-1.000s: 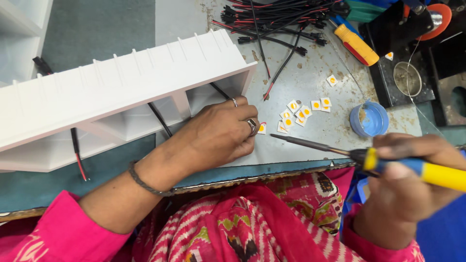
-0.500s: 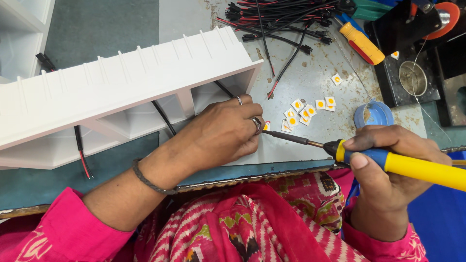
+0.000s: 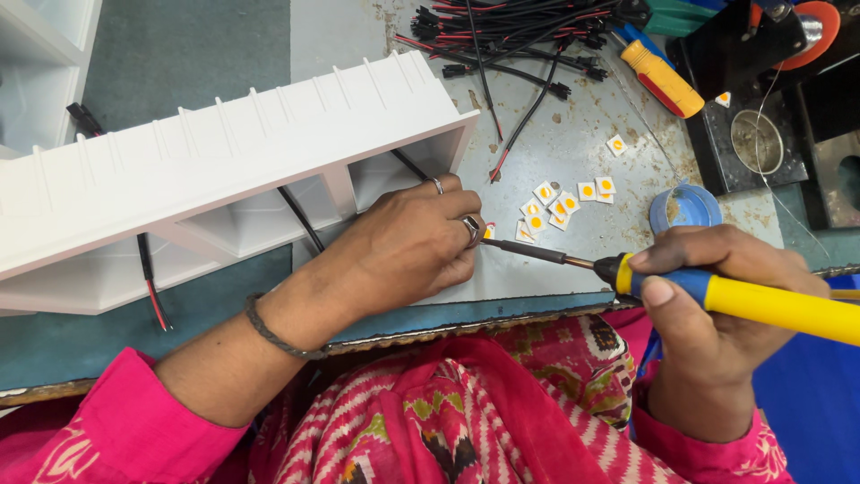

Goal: The person solders red and black wires onto small LED chip components at a workbench. They strip and position wire ends, apply flux from a small blue cup, and use a soldering iron to attach wires to the LED contacts, working on one component at a time.

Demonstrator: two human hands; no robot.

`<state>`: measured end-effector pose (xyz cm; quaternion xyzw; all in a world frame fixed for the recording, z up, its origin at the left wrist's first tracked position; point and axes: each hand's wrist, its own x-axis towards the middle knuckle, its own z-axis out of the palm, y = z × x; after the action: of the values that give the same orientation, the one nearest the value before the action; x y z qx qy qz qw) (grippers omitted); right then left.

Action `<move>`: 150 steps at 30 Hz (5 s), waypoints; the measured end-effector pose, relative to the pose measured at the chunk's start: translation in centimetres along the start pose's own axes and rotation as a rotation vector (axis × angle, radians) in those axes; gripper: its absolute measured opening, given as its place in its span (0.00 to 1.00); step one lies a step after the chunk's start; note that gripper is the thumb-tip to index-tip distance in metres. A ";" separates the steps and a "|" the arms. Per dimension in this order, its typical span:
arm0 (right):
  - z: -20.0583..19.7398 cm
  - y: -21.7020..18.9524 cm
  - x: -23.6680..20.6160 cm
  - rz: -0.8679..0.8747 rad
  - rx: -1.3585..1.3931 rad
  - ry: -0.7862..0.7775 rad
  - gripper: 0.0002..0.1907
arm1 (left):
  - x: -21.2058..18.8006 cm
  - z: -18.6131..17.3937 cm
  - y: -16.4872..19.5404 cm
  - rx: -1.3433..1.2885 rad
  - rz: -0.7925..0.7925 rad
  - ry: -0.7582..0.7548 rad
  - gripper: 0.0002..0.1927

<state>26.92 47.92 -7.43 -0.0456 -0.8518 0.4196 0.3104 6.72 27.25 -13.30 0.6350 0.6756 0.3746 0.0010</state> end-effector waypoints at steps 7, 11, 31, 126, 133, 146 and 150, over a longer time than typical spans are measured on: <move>0.0 -0.5 0.7 -0.028 -0.067 -0.049 0.15 | 0.0 0.0 0.1 -0.007 -0.025 -0.007 0.09; -0.5 -0.5 -0.7 -0.035 -0.001 0.032 0.15 | 0.0 -0.1 0.1 -0.014 -0.012 -0.003 0.09; -5.5 6.5 -5.1 -0.078 0.476 0.596 0.18 | -0.1 -0.6 0.3 0.012 -0.004 -0.005 0.05; 1.3 3.4 -2.1 -0.032 0.129 0.309 0.16 | 0.4 0.4 0.0 0.039 0.019 0.016 0.08; 1.7 2.4 -1.6 -0.081 0.131 0.287 0.16 | 0.4 0.5 0.0 0.050 0.014 0.012 0.07; 1.3 3.0 -2.2 -0.096 0.073 0.253 0.17 | 0.3 0.2 0.3 0.030 0.009 0.023 0.08; 1.4 2.7 -2.1 -0.015 0.072 0.302 0.15 | 0.3 0.1 0.3 0.023 0.005 0.025 0.08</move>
<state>27.30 47.97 -11.05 -0.0908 -0.7800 0.4361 0.4396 6.99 27.51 -13.03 0.6318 0.6784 0.3746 -0.0155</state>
